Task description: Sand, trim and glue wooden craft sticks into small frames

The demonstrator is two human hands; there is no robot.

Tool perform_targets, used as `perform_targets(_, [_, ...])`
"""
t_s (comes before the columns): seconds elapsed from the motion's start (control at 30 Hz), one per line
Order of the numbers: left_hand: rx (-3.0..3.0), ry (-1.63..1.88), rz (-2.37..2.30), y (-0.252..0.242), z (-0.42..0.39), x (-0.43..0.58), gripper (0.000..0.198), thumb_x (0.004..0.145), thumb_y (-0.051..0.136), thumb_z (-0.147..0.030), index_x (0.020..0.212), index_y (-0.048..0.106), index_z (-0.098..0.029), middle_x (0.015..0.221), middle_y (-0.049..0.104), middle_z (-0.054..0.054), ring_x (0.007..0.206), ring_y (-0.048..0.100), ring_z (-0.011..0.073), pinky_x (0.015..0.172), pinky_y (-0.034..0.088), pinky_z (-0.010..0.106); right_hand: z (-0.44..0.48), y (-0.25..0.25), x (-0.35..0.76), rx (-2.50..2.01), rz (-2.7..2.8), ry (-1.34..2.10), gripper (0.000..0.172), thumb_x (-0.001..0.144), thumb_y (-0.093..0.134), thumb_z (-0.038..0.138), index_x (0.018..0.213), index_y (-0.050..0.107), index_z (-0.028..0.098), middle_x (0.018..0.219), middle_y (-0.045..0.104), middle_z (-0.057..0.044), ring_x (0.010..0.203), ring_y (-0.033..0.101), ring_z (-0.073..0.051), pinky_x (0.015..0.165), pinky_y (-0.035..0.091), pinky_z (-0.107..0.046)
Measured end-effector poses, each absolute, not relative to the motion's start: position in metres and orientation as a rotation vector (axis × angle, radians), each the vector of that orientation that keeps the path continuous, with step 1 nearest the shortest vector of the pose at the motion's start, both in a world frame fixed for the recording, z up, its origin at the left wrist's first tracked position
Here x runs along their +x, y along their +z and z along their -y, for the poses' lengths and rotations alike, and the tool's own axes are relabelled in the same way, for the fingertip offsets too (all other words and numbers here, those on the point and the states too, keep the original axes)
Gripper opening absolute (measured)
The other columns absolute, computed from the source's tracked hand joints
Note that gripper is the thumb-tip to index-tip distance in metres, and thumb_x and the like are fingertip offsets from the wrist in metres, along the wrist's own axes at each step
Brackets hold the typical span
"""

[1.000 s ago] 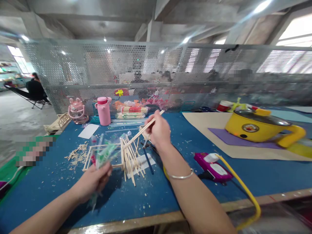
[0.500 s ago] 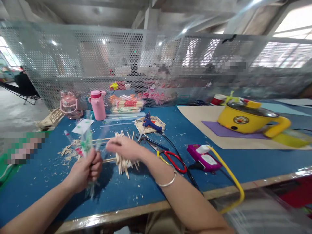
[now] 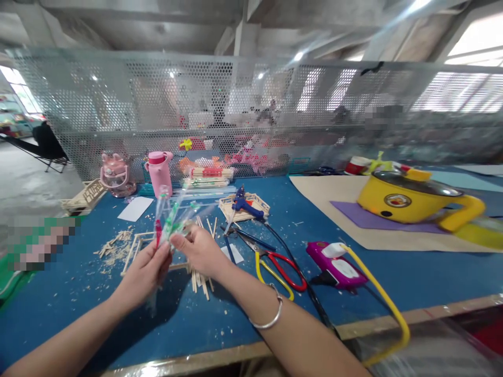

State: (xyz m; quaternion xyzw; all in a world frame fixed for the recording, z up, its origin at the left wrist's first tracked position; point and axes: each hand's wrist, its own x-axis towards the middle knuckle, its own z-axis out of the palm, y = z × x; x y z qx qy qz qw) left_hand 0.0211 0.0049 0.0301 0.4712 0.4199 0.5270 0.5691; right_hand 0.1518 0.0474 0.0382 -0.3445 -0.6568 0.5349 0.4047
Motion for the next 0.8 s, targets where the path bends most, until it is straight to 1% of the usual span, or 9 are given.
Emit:
perform_targets(0.13, [0.932,1.268,-0.957,0.019,-0.004,0.022,0.048,0.059,0.066,-0.060,0.063,0.043,-0.018,0.046,0.034,-0.010,0.037,0.023,0.0027,0.034,0.017,0.015,-0.041,0.034,0.147,-0.965,1.625,1.318,0.021,0.065,0.068,0.035,0.067,0.061,0.014,0.063,0.057,0.002,0.060,0.050,-0.011,0.060,0.040,-0.024])
perform_targets(0.27, [0.958,1.301,-1.002,0.015,-0.004,0.021,0.045,0.067,0.060,-0.059,0.062,0.045,-0.017,0.045,0.041,-0.007,0.036,0.030,0.0030,0.035,0.023,0.015,-0.036,0.031,0.142,-0.917,1.460,1.357,0.014,0.068,0.063,0.029,0.065,0.060,0.016,0.061,0.057,0.002,0.060,0.051,-0.011,0.062,0.041,-0.025])
perform_targets(0.37, [0.881,1.529,-0.997,0.016,-0.006,0.019,0.041,0.069,0.060,-0.057,0.071,0.048,-0.017,0.057,0.053,-0.004,0.045,0.045,0.0066,0.041,0.036,0.017,-0.040,0.036,0.143,-0.764,1.189,1.416,0.012,0.069,0.058,0.030,0.072,0.055,0.019,0.064,0.059,0.002,0.061,0.054,-0.011,0.065,0.044,-0.026])
perform_targets(0.47, [0.892,1.655,-0.997,0.017,-0.005,0.014,0.039,0.069,0.061,-0.055,0.071,0.048,-0.019,0.054,0.048,-0.006,0.043,0.041,0.0060,0.042,0.036,0.017,-0.043,0.041,0.143,-0.678,1.068,1.534,0.016,0.067,0.058,0.026,0.071,0.044,0.021,0.053,0.053,0.008,0.051,0.052,-0.009,0.064,0.046,-0.027])
perform_targets(0.53, [1.030,1.635,-1.028,0.016,-0.002,0.012,0.034,0.072,0.060,-0.052,0.073,0.053,-0.019,0.053,0.046,-0.006,0.043,0.040,0.0068,0.044,0.036,0.018,-0.040,0.041,0.141,-0.779,1.131,1.623,0.020,0.067,0.058,0.025,0.072,0.039,0.022,0.047,0.045,0.012,0.038,0.041,-0.005,0.052,0.045,-0.024])
perform_targets(0.6, [1.246,1.591,-1.063,0.016,0.002,0.010,0.029,0.078,0.056,-0.047,0.084,0.061,-0.019,0.066,0.057,0.000,0.058,0.052,0.0113,0.058,0.043,0.021,-0.033,0.039,0.137,-0.932,1.253,1.683,0.018,0.069,0.056,0.028,0.074,0.040,0.022,0.045,0.040,0.013,0.032,0.030,-0.004,0.039,0.037,-0.020])
perform_targets(0.67, [1.453,1.516,-1.174,0.018,0.005,0.009,0.028,0.082,0.053,-0.040,0.098,0.064,-0.020,0.086,0.064,0.006,0.080,0.058,0.0179,0.075,0.043,0.026,-0.024,0.037,0.134,-1.005,1.399,1.714,0.018,0.068,0.057,0.029,0.073,0.042,0.021,0.045,0.039,0.013,0.031,0.027,-0.003,0.032,0.027,-0.018])
perform_targets(0.73, [1.601,1.439,-1.373,0.022,0.006,0.009,0.029,0.081,0.054,-0.033,0.106,0.063,-0.023,0.098,0.066,0.007,0.088,0.059,0.0216,0.079,0.042,0.028,-0.018,0.036,0.133,-0.958,1.519,1.763,0.021,0.065,0.062,0.030,0.070,0.044,0.020,0.045,0.039,0.012,0.033,0.028,-0.003,0.032,0.021,-0.018])
perform_targets(0.8, [1.727,1.360,-1.527,0.025,0.005,0.008,0.031,0.078,0.058,-0.029,0.108,0.063,-0.026,0.104,0.065,0.007,0.087,0.060,0.0225,0.073,0.043,0.027,-0.014,0.033,0.130,-0.875,1.553,1.814,0.030,0.064,0.065,0.040,0.061,0.042,0.019,0.043,0.036,0.011,0.034,0.026,-0.002,0.033,0.016,-0.019])
